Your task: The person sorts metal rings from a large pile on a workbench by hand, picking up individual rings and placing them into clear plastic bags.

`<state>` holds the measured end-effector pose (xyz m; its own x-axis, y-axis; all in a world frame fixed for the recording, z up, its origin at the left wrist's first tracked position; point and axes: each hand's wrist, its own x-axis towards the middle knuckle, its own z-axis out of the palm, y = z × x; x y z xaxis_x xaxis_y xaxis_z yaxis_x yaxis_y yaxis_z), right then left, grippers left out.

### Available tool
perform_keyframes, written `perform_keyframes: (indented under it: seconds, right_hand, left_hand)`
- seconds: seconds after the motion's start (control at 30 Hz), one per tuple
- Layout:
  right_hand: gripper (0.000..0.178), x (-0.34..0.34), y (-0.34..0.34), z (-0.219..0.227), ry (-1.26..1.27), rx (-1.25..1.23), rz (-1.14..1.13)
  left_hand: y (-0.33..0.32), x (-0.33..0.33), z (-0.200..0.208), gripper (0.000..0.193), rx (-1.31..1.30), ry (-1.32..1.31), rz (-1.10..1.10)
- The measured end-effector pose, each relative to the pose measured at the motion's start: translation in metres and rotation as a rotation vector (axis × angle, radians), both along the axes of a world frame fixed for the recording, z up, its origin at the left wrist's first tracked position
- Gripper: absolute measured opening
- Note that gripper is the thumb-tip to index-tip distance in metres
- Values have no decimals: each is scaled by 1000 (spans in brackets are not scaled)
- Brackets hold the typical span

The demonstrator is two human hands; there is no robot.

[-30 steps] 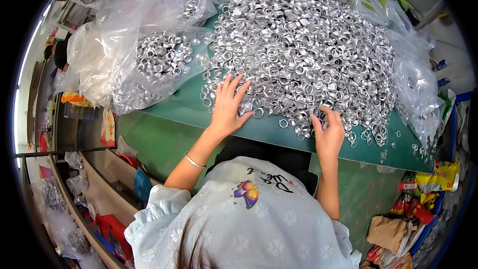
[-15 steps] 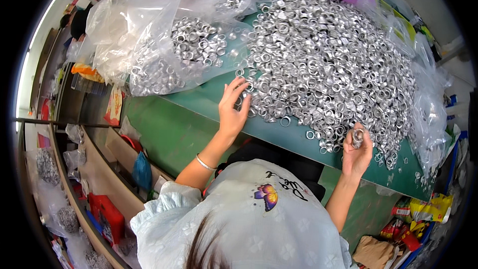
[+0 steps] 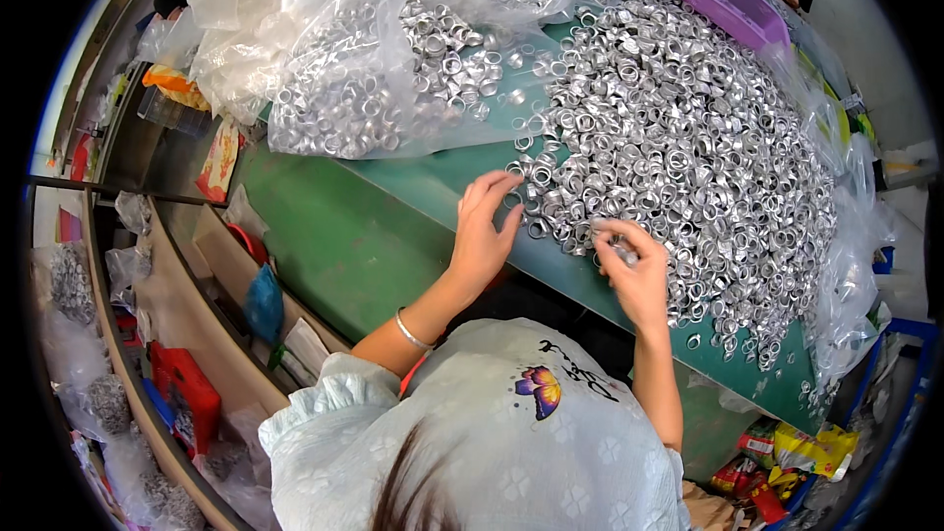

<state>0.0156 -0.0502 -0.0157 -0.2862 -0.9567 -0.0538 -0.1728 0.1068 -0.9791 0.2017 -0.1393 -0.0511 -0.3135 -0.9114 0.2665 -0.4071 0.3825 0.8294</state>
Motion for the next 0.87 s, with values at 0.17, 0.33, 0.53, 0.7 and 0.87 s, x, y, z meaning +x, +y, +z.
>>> perform_keyframes:
  seconds: [0.17, 0.33, 0.53, 0.7, 0.87]
  right_hand:
    - [22, 26, -21, 11, 329, -19, 111]
    - [10, 13, -8, -2, 13, 162, 28]
    - [17, -36, 42, 15, -652, 89, -83]
    - [12, -117, 113, 20, -1245, -325, -569]
    - [16, -202, 201, -1, -1306, -620, -859]
  left_hand:
    - [11, 14, 1, 38, -43, -169, -48]
    - [12, 9, -9, 46, -6, -134, -103]
    - [9, -1, -7, 44, -42, -33, -41]
    - [12, -17, -14, 39, -109, 4, -3]
    - [6, -27, -37, 43, -230, 26, 4]
